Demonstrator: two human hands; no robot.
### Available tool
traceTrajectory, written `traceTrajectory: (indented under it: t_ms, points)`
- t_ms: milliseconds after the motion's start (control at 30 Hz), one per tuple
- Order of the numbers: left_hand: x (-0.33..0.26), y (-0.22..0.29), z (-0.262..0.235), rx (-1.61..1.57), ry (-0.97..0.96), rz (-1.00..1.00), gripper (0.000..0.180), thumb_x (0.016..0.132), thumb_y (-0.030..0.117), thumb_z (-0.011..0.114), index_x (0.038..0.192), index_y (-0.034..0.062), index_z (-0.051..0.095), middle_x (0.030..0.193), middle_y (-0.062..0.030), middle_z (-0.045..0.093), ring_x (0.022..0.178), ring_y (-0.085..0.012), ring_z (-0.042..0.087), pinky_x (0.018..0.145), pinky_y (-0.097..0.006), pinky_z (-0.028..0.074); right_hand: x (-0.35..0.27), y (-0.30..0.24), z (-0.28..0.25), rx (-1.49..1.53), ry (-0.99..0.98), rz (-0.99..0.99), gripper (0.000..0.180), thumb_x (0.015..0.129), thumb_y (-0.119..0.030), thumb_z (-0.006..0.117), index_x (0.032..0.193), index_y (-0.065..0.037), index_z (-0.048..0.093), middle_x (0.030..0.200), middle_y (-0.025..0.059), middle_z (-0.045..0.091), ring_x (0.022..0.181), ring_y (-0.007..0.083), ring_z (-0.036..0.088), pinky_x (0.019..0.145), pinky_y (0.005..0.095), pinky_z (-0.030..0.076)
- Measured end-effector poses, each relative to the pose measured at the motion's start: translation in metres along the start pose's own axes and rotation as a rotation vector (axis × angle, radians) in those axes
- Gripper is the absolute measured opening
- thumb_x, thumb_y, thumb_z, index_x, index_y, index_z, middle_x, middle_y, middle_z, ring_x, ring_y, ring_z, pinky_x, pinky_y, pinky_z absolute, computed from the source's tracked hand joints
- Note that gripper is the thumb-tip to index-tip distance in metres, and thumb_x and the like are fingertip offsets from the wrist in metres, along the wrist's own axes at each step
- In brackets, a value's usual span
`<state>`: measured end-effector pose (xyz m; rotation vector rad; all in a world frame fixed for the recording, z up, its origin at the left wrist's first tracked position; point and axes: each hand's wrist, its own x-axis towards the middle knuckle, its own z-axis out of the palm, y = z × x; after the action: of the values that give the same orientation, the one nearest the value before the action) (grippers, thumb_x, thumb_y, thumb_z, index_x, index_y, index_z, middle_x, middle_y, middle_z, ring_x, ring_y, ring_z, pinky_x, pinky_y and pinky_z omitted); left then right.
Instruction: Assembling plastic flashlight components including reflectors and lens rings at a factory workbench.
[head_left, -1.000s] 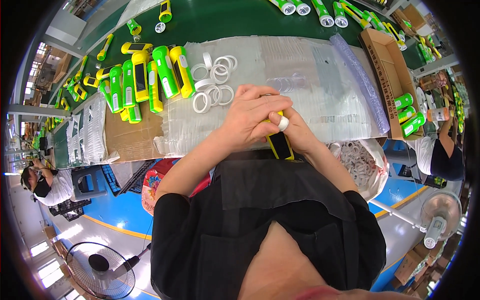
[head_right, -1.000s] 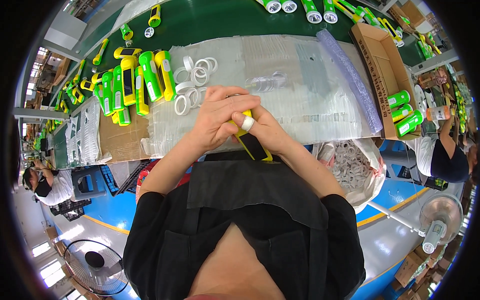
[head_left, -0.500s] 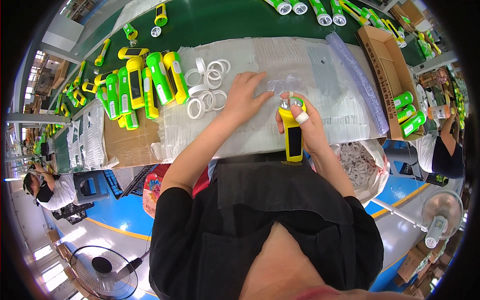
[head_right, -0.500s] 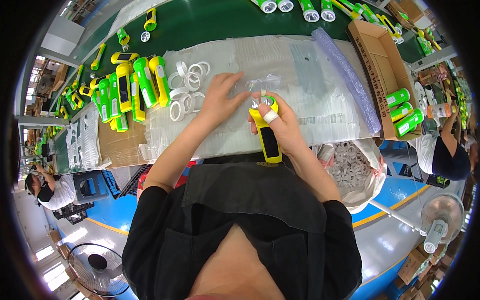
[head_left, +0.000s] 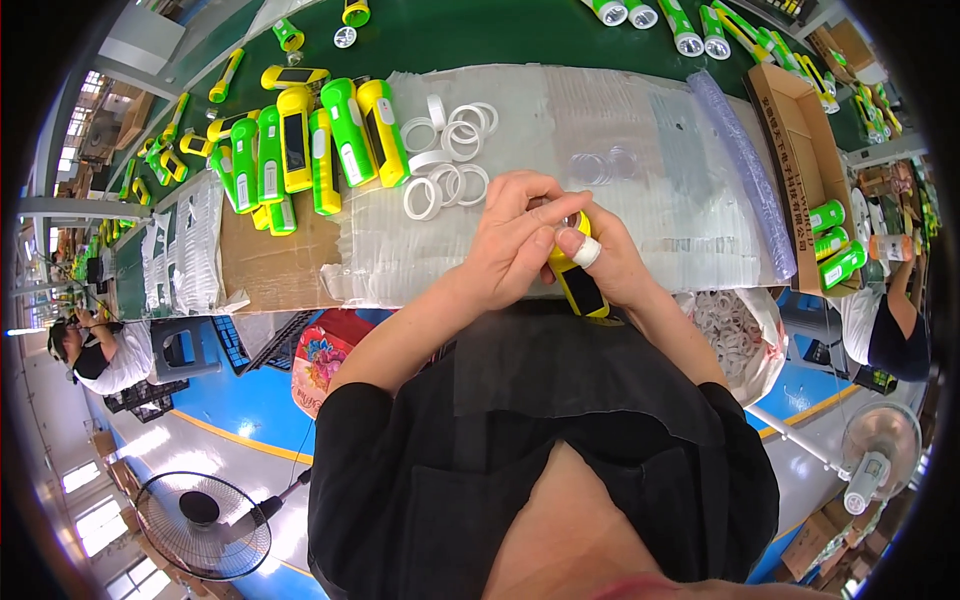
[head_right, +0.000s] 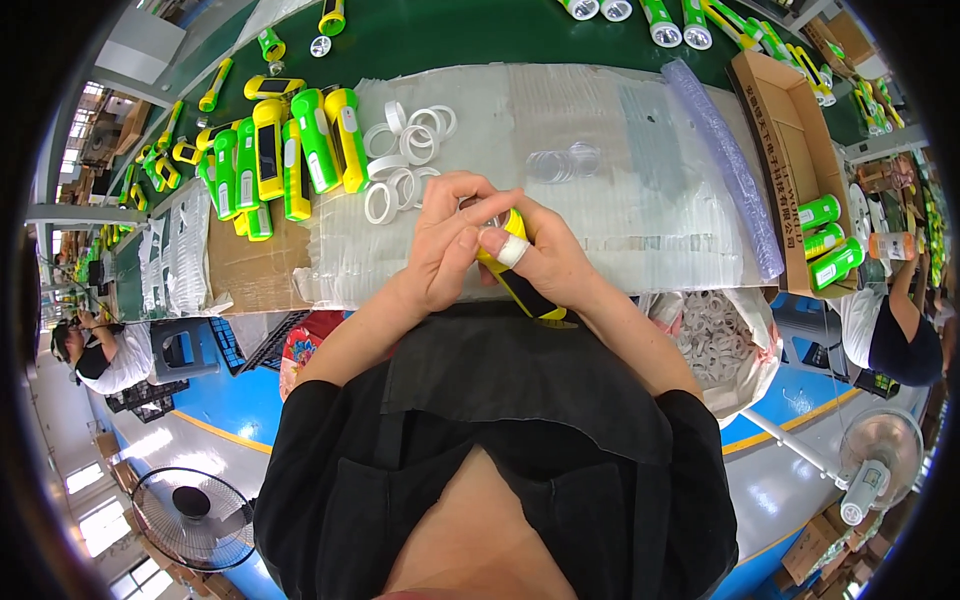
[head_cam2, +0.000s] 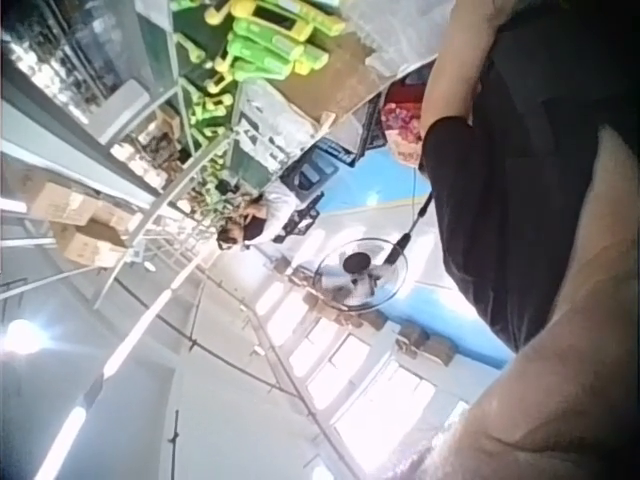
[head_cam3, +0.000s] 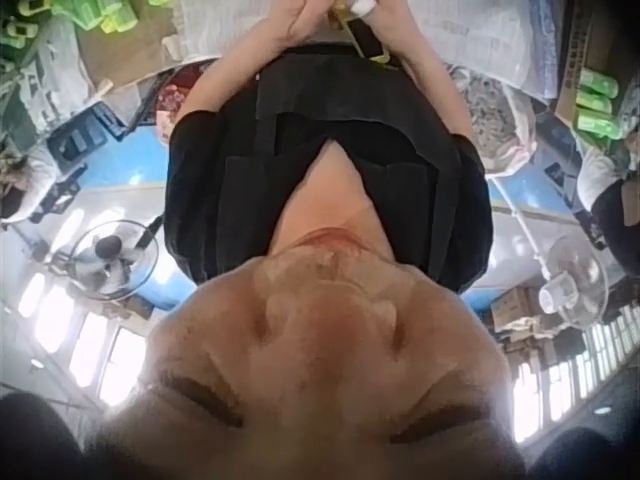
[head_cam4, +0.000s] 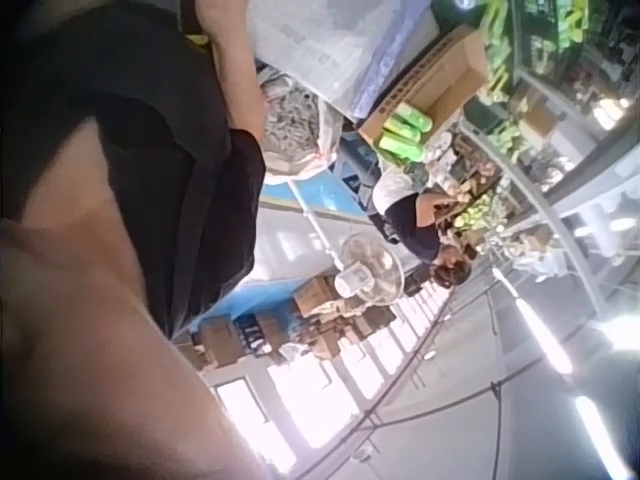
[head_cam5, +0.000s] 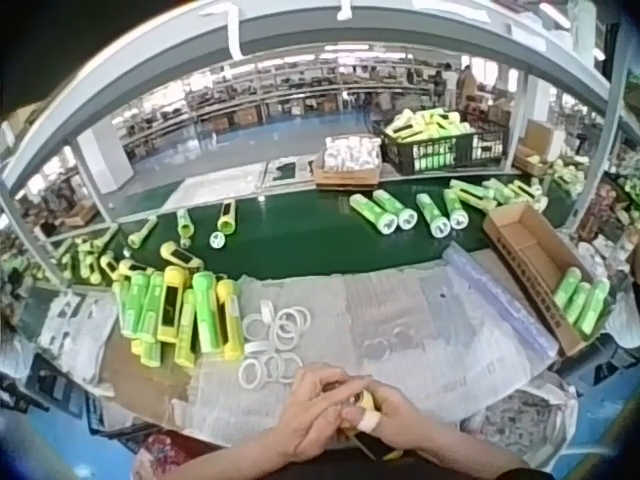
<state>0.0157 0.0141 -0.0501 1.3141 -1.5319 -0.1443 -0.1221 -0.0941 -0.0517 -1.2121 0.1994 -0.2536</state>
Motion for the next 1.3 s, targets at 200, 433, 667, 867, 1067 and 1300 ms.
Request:
traceTrajectory:
  t_ms: [200,433,667,867,1067,1300]
  points:
    - [-0.003,-0.007,-0.007,0.021,0.08,0.06,0.034,0.09,0.015,0.044,0.116,0.0025,0.063,0.123,-0.0154,0.054,0.113,-0.0337,0.048,0.098,-0.044,0.035,0.012,0.0,0.021,0.153,0.014,0.027,0.044,0.096,-0.032,0.058,0.126,-0.003,0.044,0.095,0.0071,0.058,0.074,0.0164,0.061,0.066,0.0284,0.05]
    - [0.01,-0.035,-0.08,0.684,0.193,-0.041,0.055,0.079,0.02,0.074,0.129,0.0084,0.055,0.12,-0.0114,0.057,0.111,-0.032,0.051,0.094,-0.044,0.039,0.055,-0.016,0.009,0.03,-0.011,-0.287,0.047,0.092,-0.038,0.06,0.123,-0.006,0.047,0.083,0.0099,0.059,0.068,0.0155,0.057,0.062,0.0282,0.047]
    - [0.003,-0.054,-0.105,0.665,-0.065,-0.144,0.03,0.082,0.006,0.071,0.111,0.0073,0.062,0.093,-0.0076,0.066,0.089,-0.0252,0.063,0.082,-0.035,0.048,0.065,-0.006,0.002,-0.15,0.062,-0.362,0.049,0.091,-0.042,0.061,0.122,-0.006,0.046,0.082,0.0099,0.059,0.068,0.0141,0.057,0.061,0.0272,0.046]
    - [-0.015,-0.021,-0.053,-0.144,-0.197,-0.536,0.014,0.091,0.005,0.063,0.105,0.003,0.062,0.094,-0.0067,0.064,0.085,-0.0132,0.063,0.074,-0.026,0.053,0.061,-0.003,-0.009,-0.11,0.114,-0.423,0.05,0.091,-0.043,0.061,0.122,-0.006,0.046,0.08,0.0106,0.059,0.067,0.0149,0.057,0.063,0.0275,0.047]
    - [-0.04,-0.026,-0.021,0.434,-0.18,-0.107,0.026,0.082,0.02,0.072,0.1,0.0035,0.062,0.108,-0.0161,0.057,0.09,-0.0314,0.061,0.071,-0.039,0.05,0.062,-0.003,-0.007,-0.112,0.086,-0.431,0.051,0.091,-0.044,0.062,0.122,-0.007,0.046,0.083,0.0105,0.059,0.068,0.0146,0.057,0.062,0.0276,0.047]
    - [-0.019,-0.011,-0.053,0.249,0.014,-0.221,0.027,0.079,0.018,0.077,0.096,0.002,0.064,0.092,-0.0109,0.058,0.074,-0.024,0.059,0.063,-0.032,0.048,0.064,0.002,-0.01,-0.112,0.061,-0.439,0.049,0.091,-0.04,0.063,0.122,-0.006,0.046,0.086,0.0095,0.059,0.069,0.0153,0.057,0.063,0.0284,0.048]
